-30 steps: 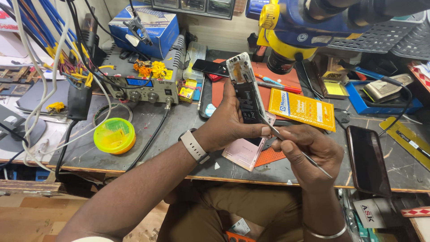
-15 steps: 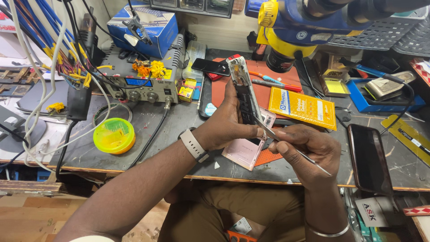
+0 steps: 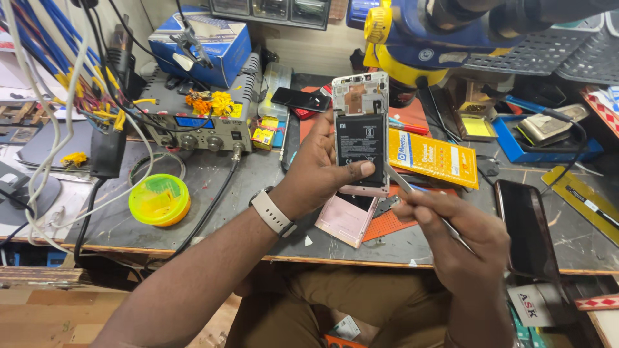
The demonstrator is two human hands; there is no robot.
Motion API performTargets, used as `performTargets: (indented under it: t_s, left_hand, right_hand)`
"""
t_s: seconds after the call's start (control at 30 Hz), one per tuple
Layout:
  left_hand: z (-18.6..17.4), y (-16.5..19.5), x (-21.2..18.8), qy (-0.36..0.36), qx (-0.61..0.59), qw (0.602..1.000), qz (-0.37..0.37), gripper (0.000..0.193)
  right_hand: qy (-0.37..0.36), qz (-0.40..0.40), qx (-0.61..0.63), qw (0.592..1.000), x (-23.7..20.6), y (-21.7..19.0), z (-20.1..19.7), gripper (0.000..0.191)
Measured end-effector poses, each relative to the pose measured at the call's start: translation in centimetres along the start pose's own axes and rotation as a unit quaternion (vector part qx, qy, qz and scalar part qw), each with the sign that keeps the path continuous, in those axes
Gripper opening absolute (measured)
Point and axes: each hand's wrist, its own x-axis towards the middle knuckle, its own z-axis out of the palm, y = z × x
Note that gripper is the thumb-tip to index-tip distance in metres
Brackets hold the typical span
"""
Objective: The person uses a metal spudger and a blue plastic pry tool to separate the back cover and battery from a disassembled smartphone. They carefully pry along the edges and lift the battery to disconnect it from the motherboard.
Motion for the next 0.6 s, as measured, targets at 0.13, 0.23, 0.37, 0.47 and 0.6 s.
performTargets:
  t_s: [0.13, 0.23, 0.37, 0.47, 0.6]
  left_hand:
    - [-0.3, -0.3, 0.0, 0.002, -0.012, 1.0, -0.02, 0.061]
    - [-0.3, -0.2, -0.2, -0.012, -0.052, 0.998, -0.034, 0.047]
    - [-0.3, 0.2, -0.6, -0.06, -0.088, 0.992, -0.069, 0.035]
    - [-0.3, 0.5, -0.9, -0.066, -0.058, 0.994, -0.068, 0.036]
    - [-0.2, 1.0, -1.1, -0.087, -0.04, 0.991, -0.095, 0.035]
  right_hand:
    - [0.003, 0.037, 0.207, 0.978, -0.5, 0.8, -1.0, 0.024]
    - [-0.006, 0.015, 0.237, 0.971, -0.6, 1.4, -2.0, 0.027]
    - [0.031, -0.073, 0.214, 0.974, -1.0, 1.4, -0.9, 0.032]
    - [0.079, -0.087, 0.095, 0.989, -0.2, 1.2, 1.3, 0.03]
    - [0.113, -0.096, 0.04, 0.988, -0.2, -0.4, 1.7, 0.021]
